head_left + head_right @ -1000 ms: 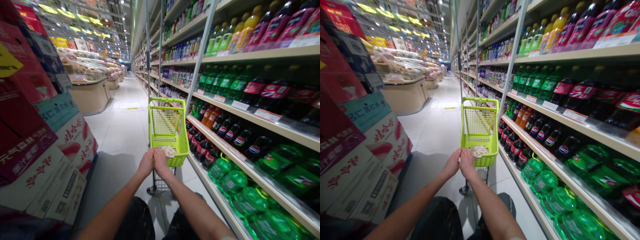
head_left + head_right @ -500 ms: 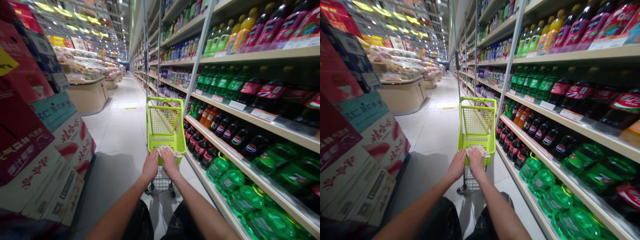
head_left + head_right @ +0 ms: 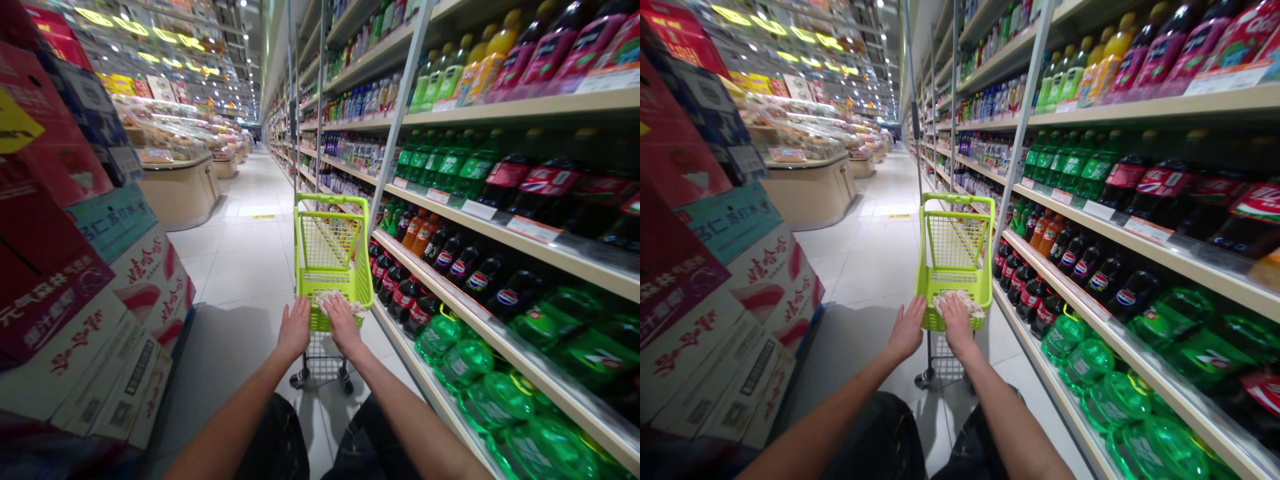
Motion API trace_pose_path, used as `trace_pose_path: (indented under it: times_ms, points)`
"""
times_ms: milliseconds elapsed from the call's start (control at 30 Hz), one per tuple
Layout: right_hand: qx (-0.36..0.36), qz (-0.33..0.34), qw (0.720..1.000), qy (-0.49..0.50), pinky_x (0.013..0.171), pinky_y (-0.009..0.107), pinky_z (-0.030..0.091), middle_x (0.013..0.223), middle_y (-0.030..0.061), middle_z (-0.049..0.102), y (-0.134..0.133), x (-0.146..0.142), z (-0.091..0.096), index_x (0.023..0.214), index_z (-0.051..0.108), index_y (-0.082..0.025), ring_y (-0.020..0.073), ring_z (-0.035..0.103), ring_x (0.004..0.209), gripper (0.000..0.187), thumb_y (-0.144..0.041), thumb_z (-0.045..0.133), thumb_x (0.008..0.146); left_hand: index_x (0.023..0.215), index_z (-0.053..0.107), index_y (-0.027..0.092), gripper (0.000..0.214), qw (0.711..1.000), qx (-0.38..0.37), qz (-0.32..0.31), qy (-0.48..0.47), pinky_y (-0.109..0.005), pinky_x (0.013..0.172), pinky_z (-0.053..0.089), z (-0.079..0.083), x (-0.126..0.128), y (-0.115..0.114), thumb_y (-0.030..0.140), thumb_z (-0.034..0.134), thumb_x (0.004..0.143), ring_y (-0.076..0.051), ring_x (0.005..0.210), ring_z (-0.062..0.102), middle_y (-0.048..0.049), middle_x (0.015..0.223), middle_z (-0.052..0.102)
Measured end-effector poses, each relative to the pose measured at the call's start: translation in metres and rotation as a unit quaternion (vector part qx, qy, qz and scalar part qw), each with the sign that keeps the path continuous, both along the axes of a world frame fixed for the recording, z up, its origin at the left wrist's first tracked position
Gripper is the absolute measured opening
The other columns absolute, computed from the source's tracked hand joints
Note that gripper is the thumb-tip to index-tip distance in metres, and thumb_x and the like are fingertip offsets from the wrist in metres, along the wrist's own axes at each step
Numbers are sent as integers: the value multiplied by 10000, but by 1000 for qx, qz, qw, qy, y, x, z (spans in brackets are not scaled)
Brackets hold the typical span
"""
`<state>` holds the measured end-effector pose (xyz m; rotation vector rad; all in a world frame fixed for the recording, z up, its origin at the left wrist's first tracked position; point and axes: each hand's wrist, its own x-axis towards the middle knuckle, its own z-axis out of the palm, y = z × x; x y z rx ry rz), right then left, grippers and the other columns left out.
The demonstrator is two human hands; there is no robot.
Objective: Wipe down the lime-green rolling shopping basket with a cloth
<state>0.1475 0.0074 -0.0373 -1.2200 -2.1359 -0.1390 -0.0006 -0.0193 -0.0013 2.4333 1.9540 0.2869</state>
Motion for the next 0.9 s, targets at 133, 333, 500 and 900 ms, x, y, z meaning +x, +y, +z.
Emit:
trace_pose_path:
  times_ms: [133, 333, 500, 900]
  points:
    - [69, 35, 997, 30, 1004, 435, 311, 1258, 109, 494, -1, -1, 1, 1124, 559, -159, 188, 268, 1282, 380, -47, 344, 830, 1277, 357, 111, 596, 1000, -10, 2, -25, -400, 1056, 213, 4, -14, 4, -2, 313, 693, -179, 1301, 226, -82, 1384, 337]
    - [24, 107, 994, -29, 905, 357, 414, 1077, 73, 617, -11, -22, -35, 1018, 616, -193, 162, 474, 1104, 244, -156, 433, 860, 1283, 345, 110, 620, 999, -30, -20, -5, -421, 1057, 205, 13, -17, 0, -14, 317, 675, -176, 1305, 214, -79, 1391, 324]
    - [9, 51, 998, -42, 824, 338, 446, 952, 82, 643, -25, 16, -50, 971, 634, -177, 174, 522, 983, 246, -123, 427, 851, 1290, 332, 119, 628, 999, -34, -23, 3, -445, 1061, 187, 13, -16, -1, -23, 303, 680, -175, 1309, 203, -77, 1398, 310]
    - [86, -75, 993, 32, 773, 331, 428, 932, 94, 586, -29, 70, -62, 954, 633, -188, 193, 492, 920, 314, -100, 354, 838, 1301, 307, 119, 638, 998, -48, -13, 31, -455, 1065, 175, 17, -7, -4, -12, 321, 677, -185, 1312, 192, -76, 1407, 292]
